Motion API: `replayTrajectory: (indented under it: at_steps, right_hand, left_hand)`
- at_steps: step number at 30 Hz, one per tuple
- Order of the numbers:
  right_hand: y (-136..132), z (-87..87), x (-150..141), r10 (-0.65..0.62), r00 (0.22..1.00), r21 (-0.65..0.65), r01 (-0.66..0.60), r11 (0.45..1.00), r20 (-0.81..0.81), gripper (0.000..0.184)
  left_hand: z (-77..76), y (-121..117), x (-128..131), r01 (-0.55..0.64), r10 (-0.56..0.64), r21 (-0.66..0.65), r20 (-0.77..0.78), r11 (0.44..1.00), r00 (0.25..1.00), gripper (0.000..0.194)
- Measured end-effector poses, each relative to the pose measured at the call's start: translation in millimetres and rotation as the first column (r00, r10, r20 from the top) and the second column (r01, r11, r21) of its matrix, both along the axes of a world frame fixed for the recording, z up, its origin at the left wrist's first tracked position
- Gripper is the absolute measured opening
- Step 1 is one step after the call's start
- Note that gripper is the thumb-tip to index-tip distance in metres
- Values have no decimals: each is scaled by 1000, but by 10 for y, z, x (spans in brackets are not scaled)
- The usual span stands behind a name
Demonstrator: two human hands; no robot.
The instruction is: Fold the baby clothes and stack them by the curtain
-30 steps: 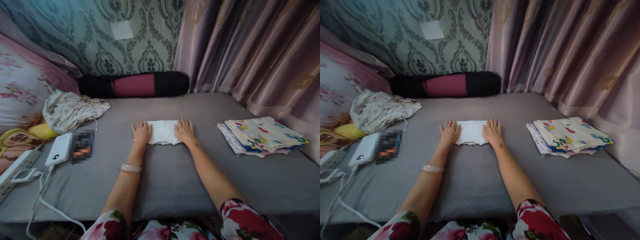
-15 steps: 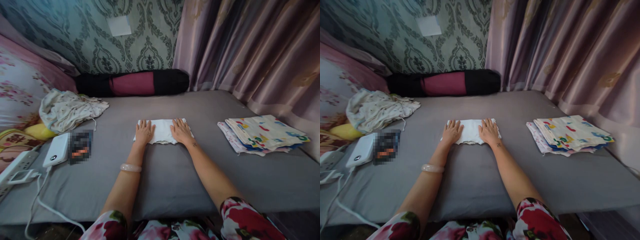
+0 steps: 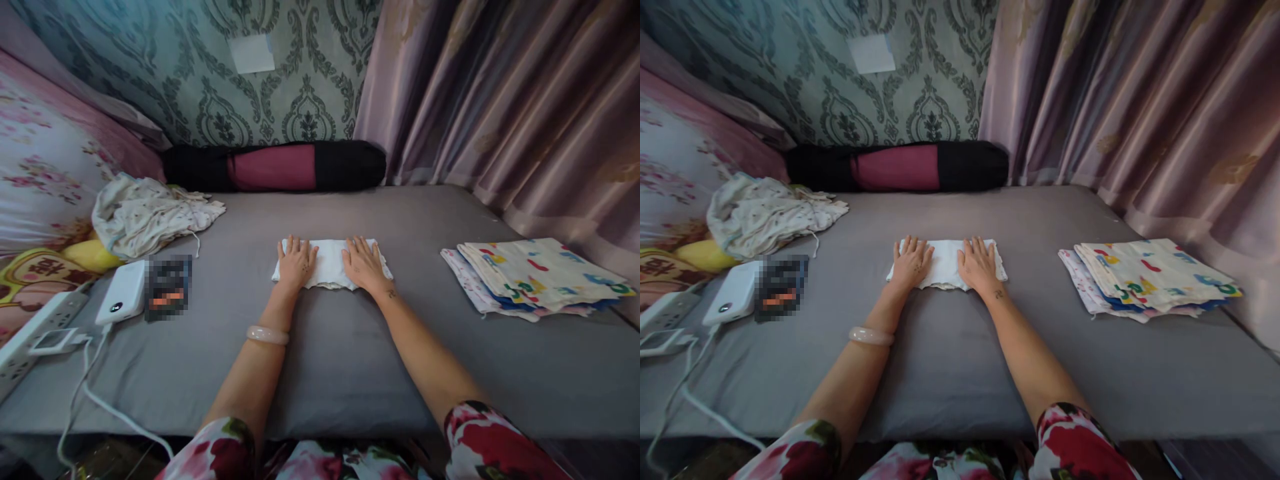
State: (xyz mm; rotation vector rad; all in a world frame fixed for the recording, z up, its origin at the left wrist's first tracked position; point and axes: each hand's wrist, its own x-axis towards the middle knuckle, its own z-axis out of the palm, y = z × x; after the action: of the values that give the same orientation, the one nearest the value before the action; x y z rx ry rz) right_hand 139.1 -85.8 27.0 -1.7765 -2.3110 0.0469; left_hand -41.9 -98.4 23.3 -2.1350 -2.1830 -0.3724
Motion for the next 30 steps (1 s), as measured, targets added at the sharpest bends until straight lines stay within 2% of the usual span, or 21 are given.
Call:
replayTrajectory:
  at_steps: [4, 9, 20, 25, 30]
  right_hand:
    - [-20, -4, -71, 37, 999, -6, -37, 999, -18, 56]
    - [-33, -82, -98, 61, 998, -49, -62, 997, -17, 55]
    - [-30, -91, -97, 54, 998, -50, -55, 997, -13, 55]
    - [-36, -53, -132, 53, 998, -50, -54, 997, -29, 54]
    - [-49, -5, -217, 124, 991, -1, -124, 992, -58, 53]
  left_hand:
    - [-27, -8, 60, 55, -55, 35, -14, 998, 998, 57]
    - [-96, -10, 74, 105, -105, -61, 4, 993, 994, 55]
    - [-67, -25, 73, 105, -102, -91, 29, 990, 994, 56]
    - [-75, -27, 88, 125, -123, -43, 44, 991, 991, 55]
    - [-48, -38, 154, 184, -185, 23, 49, 983, 981, 50]
